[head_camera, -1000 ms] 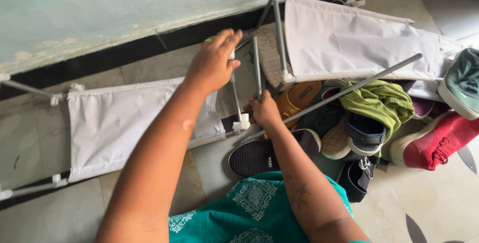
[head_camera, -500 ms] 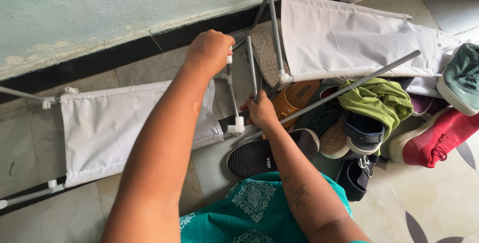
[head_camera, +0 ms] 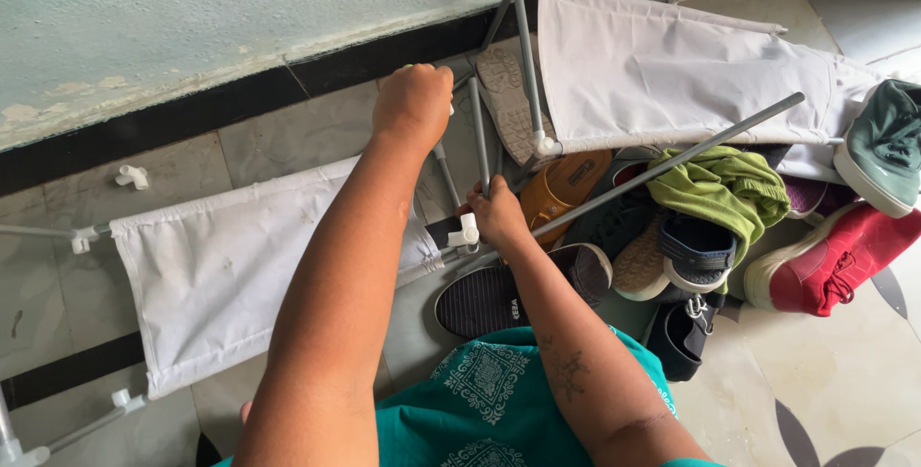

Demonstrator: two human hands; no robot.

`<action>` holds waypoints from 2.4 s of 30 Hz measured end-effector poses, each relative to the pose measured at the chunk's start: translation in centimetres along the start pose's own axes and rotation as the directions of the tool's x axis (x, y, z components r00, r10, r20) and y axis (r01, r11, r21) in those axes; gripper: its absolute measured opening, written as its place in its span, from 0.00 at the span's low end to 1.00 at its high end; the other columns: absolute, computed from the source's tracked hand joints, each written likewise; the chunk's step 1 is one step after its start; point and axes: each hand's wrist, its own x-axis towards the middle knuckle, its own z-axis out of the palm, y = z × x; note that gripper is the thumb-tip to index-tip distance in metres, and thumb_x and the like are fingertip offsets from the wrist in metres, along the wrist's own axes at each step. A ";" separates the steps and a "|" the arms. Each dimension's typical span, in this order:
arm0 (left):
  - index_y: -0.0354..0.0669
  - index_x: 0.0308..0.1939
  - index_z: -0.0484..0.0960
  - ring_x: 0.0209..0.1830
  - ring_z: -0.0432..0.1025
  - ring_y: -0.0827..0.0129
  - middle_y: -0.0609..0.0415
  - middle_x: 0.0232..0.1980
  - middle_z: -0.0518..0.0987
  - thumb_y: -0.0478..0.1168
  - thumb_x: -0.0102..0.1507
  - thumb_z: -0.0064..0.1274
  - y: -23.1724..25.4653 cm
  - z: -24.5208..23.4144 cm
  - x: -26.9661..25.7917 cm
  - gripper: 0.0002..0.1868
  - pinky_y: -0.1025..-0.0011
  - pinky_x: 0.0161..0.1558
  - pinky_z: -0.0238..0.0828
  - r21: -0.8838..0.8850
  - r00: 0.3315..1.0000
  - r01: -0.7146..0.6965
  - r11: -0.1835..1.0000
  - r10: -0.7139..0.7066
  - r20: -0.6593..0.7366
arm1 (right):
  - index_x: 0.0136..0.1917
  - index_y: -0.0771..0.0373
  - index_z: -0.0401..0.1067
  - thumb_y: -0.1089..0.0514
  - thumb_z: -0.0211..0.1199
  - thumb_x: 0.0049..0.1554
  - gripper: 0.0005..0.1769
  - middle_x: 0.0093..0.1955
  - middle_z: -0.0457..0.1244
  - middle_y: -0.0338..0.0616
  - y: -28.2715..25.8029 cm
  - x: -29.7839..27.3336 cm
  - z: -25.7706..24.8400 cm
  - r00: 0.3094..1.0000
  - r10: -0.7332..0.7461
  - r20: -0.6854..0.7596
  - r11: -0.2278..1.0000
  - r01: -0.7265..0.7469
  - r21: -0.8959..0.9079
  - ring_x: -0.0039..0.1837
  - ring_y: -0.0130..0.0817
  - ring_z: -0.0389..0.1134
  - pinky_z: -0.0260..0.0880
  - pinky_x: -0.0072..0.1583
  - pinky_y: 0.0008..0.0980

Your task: The person assembles a shoe rack by threading metal tubes through fabric shelves and inserting them into plastic connectors.

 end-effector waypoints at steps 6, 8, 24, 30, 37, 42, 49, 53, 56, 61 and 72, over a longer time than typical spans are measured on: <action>0.44 0.32 0.85 0.40 0.80 0.52 0.46 0.36 0.84 0.34 0.58 0.59 -0.2 0.5 0.2 0.01 0.58 0.42 0.78 -0.007 1.000 -0.015 1.000 0.015 -0.018 | 0.56 0.67 0.63 0.57 0.57 0.63 0.13 0.41 0.73 0.52 1.4 1.1 0.0 0.999 -0.043 0.007 0.999 0.043 0.024 0.39 0.36 0.75 0.73 0.36 0.32; 0.44 0.31 0.84 0.40 0.80 0.51 0.46 0.35 0.84 0.35 0.59 0.60 -0.1 0.4 0.0 0.01 0.57 0.42 0.77 -0.021 1.000 0.003 1.000 -0.003 -0.026 | 0.56 0.67 0.63 0.57 0.57 0.62 0.13 0.41 0.73 0.52 0.8 0.8 -0.1 0.999 -0.038 -0.003 0.999 0.038 -0.007 0.39 0.38 0.75 0.73 0.36 0.34; 0.43 0.74 0.67 0.61 0.75 0.47 0.39 0.64 0.79 0.46 0.71 0.47 2.4 -1.9 -9.2 0.28 0.58 0.56 0.73 -0.559 0.922 0.124 0.820 -0.304 -0.241 | 0.64 0.70 0.64 0.44 0.49 0.65 0.27 0.34 0.69 0.51 -3.5 -1.0 -3.1 0.998 -0.062 -0.002 0.980 0.062 0.189 0.24 0.31 0.56 0.53 0.26 0.31; 0.44 0.67 0.77 0.61 0.78 0.63 0.49 0.60 0.83 0.59 0.72 0.40 7.6 2.1 -21.2 0.29 0.67 0.61 0.71 -0.844 0.792 0.376 0.383 -0.606 0.078 | 0.56 0.66 0.74 0.46 0.54 0.63 0.22 0.37 0.69 0.44 -6.5 -5.1 -6.9 0.989 -0.151 -0.006 0.989 0.151 0.004 0.31 0.24 0.61 0.60 0.34 0.25; 0.38 0.67 0.75 0.58 0.76 0.65 0.48 0.58 0.83 0.52 0.68 0.54 12.3 0.4 -23.0 0.28 0.69 0.57 0.73 -0.935 0.866 0.180 0.306 -0.500 0.003 | 0.56 0.63 0.76 0.51 0.58 0.66 0.14 0.40 0.63 0.36 -6.1 -7.3 -9.8 0.961 -0.271 0.047 0.757 0.182 0.627 0.38 0.25 0.64 0.63 0.39 0.25; 0.38 0.60 0.82 0.46 0.79 0.67 0.50 0.46 0.85 0.49 0.65 0.60 13.4 -0.7 -21.9 0.24 0.71 0.47 0.77 -0.879 0.831 0.274 0.389 -0.556 0.013 | 0.55 0.60 0.71 0.52 0.59 0.64 0.11 0.43 0.65 0.40 -5.8 -6.7 -7.3 0.965 -0.232 0.125 0.698 0.076 0.712 0.42 0.33 0.71 0.75 0.45 0.33; 0.34 0.52 0.82 0.47 0.80 0.72 0.51 0.45 0.86 0.44 0.64 0.62 13.4 -0.4 -22.4 0.19 0.75 0.48 0.78 -0.957 0.846 0.177 0.232 -0.532 0.028 | 0.54 0.60 0.65 0.49 0.57 0.65 0.13 0.44 0.66 0.42 -6.3 -6.0 -5.6 0.984 -0.129 0.122 0.831 0.040 0.555 0.45 0.40 0.75 0.79 0.48 0.39; 0.33 0.48 0.83 0.43 0.80 0.74 0.52 0.43 0.85 0.44 0.64 0.63 13.3 0.0 -22.1 0.18 0.76 0.46 0.78 -0.961 0.824 0.211 0.180 -0.562 0.076 | 0.53 0.60 0.65 0.48 0.56 0.65 0.14 0.43 0.66 0.43 -6.6 -5.9 -4.9 0.984 -0.076 0.161 0.870 -0.013 0.494 0.45 0.41 0.75 0.80 0.47 0.39; 0.32 0.49 0.83 0.42 0.79 0.74 0.52 0.43 0.85 0.44 0.64 0.63 13.1 0.3 -22.1 0.18 0.77 0.46 0.77 -0.968 0.829 0.189 0.164 -0.556 0.068 | 0.54 0.60 0.66 0.48 0.55 0.65 0.14 0.43 0.68 0.43 -6.7 -6.0 -4.8 0.979 -0.079 0.188 0.916 -0.003 0.402 0.45 0.39 0.75 0.78 0.47 0.37; 0.32 0.49 0.82 0.43 0.79 0.75 0.52 0.45 0.85 0.44 0.65 0.62 12.7 0.3 -22.0 0.17 0.77 0.46 0.77 -0.974 0.838 0.194 0.122 -0.536 0.100 | 0.54 0.63 0.66 0.47 0.56 0.64 0.17 0.43 0.68 0.45 -7.3 -6.4 -4.6 0.980 -0.046 0.193 0.949 -0.017 0.314 0.45 0.40 0.76 0.78 0.46 0.38; 0.31 0.59 0.79 0.48 0.80 0.71 0.48 0.49 0.85 0.44 0.66 0.60 12.8 0.1 -21.9 0.23 0.74 0.51 0.79 -0.986 0.852 0.160 0.055 -0.512 0.109 | 0.55 0.64 0.67 0.48 0.59 0.63 0.17 0.40 0.68 0.46 -7.6 -6.6 -4.6 0.981 -0.065 0.184 0.955 0.008 0.295 0.40 0.38 0.75 0.80 0.43 0.35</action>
